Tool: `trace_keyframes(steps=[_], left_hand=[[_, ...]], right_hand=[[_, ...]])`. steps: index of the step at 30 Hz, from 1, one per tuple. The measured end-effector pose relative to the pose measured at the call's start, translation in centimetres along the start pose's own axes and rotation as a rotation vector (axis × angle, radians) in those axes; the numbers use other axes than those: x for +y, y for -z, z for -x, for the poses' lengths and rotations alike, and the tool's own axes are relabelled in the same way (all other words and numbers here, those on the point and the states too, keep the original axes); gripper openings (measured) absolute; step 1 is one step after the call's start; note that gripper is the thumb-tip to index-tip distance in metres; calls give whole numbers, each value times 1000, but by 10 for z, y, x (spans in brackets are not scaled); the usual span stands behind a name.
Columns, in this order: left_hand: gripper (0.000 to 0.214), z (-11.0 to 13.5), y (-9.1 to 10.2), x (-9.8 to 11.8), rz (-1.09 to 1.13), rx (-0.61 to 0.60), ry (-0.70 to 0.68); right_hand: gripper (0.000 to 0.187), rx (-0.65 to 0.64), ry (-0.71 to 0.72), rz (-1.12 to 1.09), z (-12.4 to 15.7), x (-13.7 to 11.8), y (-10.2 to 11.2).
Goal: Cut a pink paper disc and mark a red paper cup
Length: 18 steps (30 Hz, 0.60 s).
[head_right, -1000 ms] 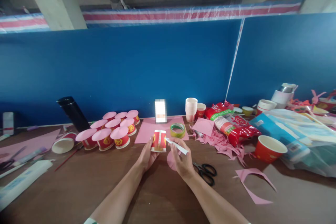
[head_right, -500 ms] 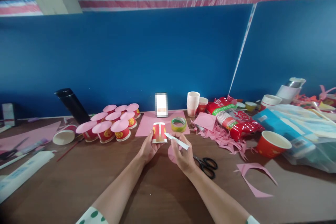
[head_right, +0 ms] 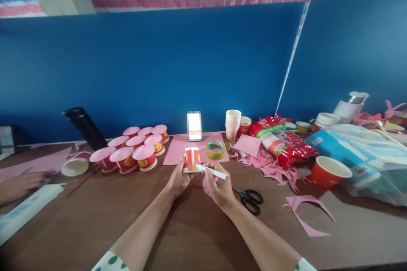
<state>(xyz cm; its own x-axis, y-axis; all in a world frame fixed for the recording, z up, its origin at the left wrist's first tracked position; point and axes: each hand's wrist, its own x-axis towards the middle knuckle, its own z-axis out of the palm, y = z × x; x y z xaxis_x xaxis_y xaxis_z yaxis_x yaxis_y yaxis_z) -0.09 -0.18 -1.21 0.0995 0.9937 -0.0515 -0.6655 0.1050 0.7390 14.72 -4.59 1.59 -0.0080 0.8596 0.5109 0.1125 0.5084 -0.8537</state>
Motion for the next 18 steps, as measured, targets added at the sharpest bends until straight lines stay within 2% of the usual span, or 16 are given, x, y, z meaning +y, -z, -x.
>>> trace_keyframes(steps=[8, 18], left_hand=[[41, 0, 0, 0, -7, 2, 6], [38, 3, -4, 3, 19, 11, 20]], right_hand=[[16, 54, -19, 19, -2, 9, -1], [17, 64, -133, -177, -6, 15, -5]])
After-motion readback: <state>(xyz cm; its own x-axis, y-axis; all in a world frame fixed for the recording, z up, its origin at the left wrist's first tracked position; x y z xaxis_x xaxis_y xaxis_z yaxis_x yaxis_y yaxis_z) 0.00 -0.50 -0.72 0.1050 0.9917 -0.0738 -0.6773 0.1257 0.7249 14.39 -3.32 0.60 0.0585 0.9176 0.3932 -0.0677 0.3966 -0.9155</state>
